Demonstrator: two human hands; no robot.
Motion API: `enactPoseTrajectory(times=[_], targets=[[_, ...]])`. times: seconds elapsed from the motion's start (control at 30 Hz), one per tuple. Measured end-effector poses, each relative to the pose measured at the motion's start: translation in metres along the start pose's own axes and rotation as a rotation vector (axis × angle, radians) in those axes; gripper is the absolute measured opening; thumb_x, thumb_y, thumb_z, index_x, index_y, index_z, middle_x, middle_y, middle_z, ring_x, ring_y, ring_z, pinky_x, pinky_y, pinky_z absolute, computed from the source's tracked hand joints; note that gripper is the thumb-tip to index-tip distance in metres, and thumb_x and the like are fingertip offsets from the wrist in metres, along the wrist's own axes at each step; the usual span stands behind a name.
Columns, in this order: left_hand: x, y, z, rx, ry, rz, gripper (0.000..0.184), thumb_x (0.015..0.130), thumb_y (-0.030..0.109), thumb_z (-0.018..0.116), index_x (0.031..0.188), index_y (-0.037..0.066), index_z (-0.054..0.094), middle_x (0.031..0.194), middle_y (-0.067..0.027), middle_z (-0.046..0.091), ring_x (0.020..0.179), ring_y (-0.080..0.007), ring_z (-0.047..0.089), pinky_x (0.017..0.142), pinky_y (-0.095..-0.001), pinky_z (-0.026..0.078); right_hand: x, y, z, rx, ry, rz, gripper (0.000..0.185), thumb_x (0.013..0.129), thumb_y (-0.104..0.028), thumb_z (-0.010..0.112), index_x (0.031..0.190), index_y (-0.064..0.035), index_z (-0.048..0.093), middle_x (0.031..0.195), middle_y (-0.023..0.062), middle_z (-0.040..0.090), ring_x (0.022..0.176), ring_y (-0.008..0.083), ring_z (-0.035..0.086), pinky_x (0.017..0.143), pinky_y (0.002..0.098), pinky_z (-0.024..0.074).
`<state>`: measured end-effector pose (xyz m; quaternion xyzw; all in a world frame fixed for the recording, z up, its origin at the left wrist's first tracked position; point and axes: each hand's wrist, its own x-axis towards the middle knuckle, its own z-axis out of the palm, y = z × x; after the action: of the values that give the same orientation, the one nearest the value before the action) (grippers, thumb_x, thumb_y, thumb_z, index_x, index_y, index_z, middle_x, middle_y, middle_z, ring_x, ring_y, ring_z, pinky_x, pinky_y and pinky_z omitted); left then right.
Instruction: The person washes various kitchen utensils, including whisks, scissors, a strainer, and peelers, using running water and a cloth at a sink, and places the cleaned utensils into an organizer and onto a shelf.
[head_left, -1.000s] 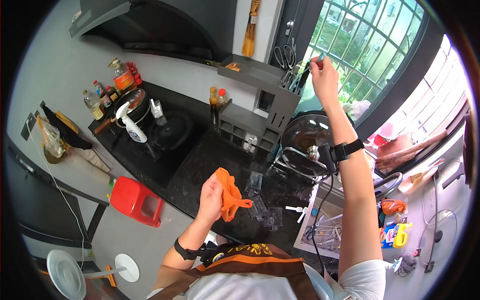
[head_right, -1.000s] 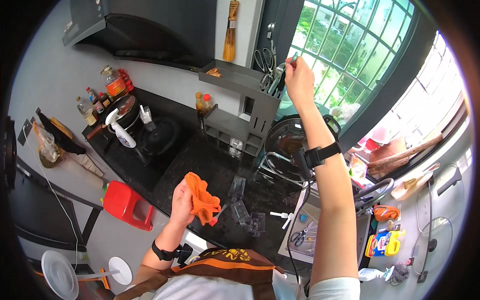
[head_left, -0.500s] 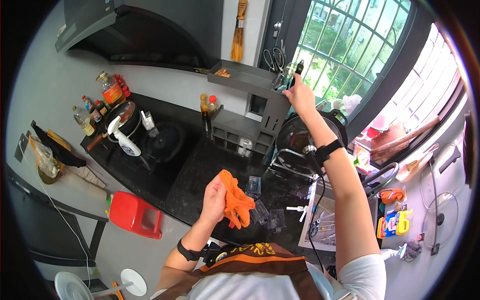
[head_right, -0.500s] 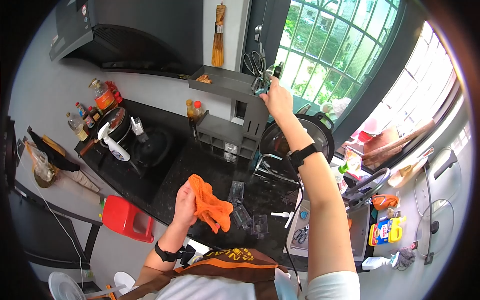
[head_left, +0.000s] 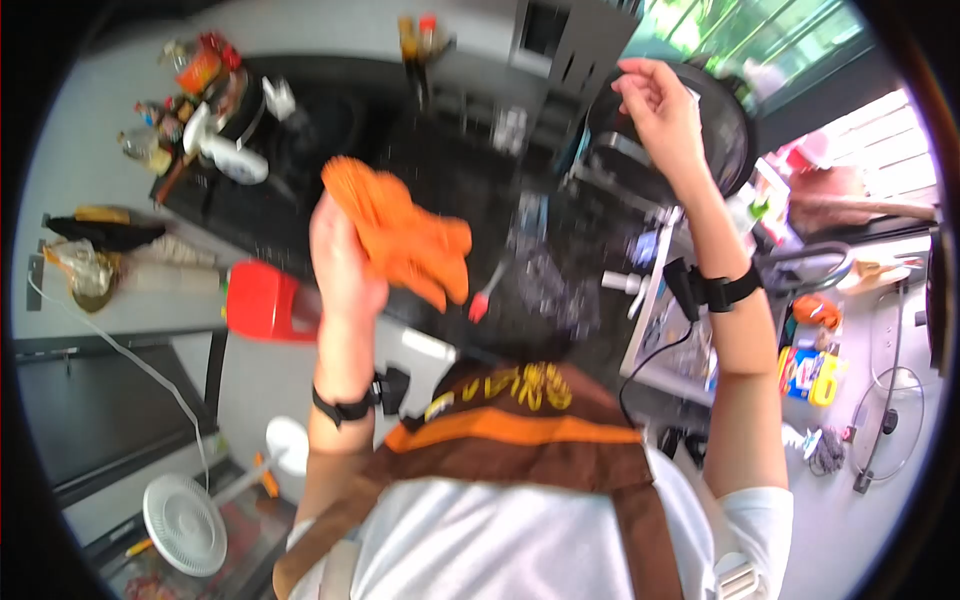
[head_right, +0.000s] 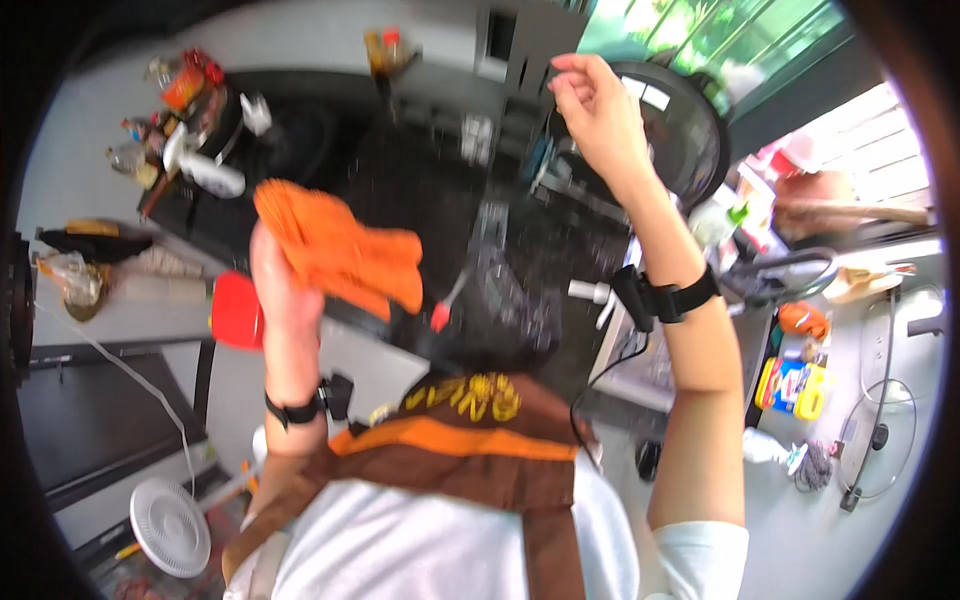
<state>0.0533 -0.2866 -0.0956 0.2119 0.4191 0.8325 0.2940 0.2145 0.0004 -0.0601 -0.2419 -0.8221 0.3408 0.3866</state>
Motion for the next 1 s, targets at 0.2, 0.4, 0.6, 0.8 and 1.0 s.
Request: enactPoseTrajectory(times=[0.2,0.4,0.6,0.8,1.0], targets=[[0.004,-0.002,-0.025,-0.002,0.033,0.0,0.026,0.093,0.025,0.042,0.101,0.002,0.05,0.095,-0.0098,0.059,0.085,-0.0197,0.06,0.076,-0.0334,0.05,-0.179,0.024,0.092,-0.282,-0.843,-0.185,0.013,0.079,-0.015,0.054,0.081,-0.0047,0.061,0.079,0.0159,0.059,0.074,0.0314,0.061,0.066,0.038,0.0508],[-0.001,-0.032,-0.05,0.066,-0.017,-0.167,0.032,0.092,0.028,0.043,0.112,0.004,0.048,0.109,-0.0096,0.055,0.098,-0.0222,0.056,0.086,-0.037,0.046,-0.247,0.076,0.199,-0.677,-0.79,-0.362,0.017,0.072,-0.013,0.053,0.08,-0.0021,0.063,0.085,0.0127,0.058,0.079,0.0252,0.058,0.066,0.0322,0.0482],[-0.02,-0.049,-0.079,-0.222,-0.041,-0.257,0.044,0.088,0.036,0.048,0.121,0.007,0.045,0.124,-0.0111,0.048,0.118,-0.0282,0.043,0.103,-0.0474,0.03,-0.232,0.081,0.182,-0.562,-0.761,-0.669,0.013,0.071,-0.015,0.052,0.078,-0.0053,0.057,0.069,0.0055,0.054,0.068,0.0207,0.057,0.059,0.0306,0.0465],[-0.037,-0.04,-0.042,-0.127,-0.018,-0.254,0.043,0.088,0.036,0.049,0.12,0.007,0.046,0.118,-0.009,0.05,0.111,-0.0239,0.047,0.098,-0.0401,0.033,-0.205,0.01,0.072,-0.262,-0.684,-0.411,0.01,0.075,-0.01,0.052,0.083,-0.0052,0.054,0.067,0.0078,0.059,0.067,0.024,0.062,0.056,0.0349,0.0482],[-0.093,-0.068,0.075,0.507,-0.449,-0.343,0.037,0.083,0.014,0.056,0.116,0.001,0.044,0.109,-0.0086,0.054,0.097,-0.019,0.055,0.084,-0.0284,0.043,-0.212,-0.032,-0.038,0.419,-0.431,0.307,0.011,0.073,-0.001,0.058,0.083,-0.0031,0.053,0.064,0.0096,0.059,0.056,0.0245,0.059,0.052,0.0318,0.0444]])
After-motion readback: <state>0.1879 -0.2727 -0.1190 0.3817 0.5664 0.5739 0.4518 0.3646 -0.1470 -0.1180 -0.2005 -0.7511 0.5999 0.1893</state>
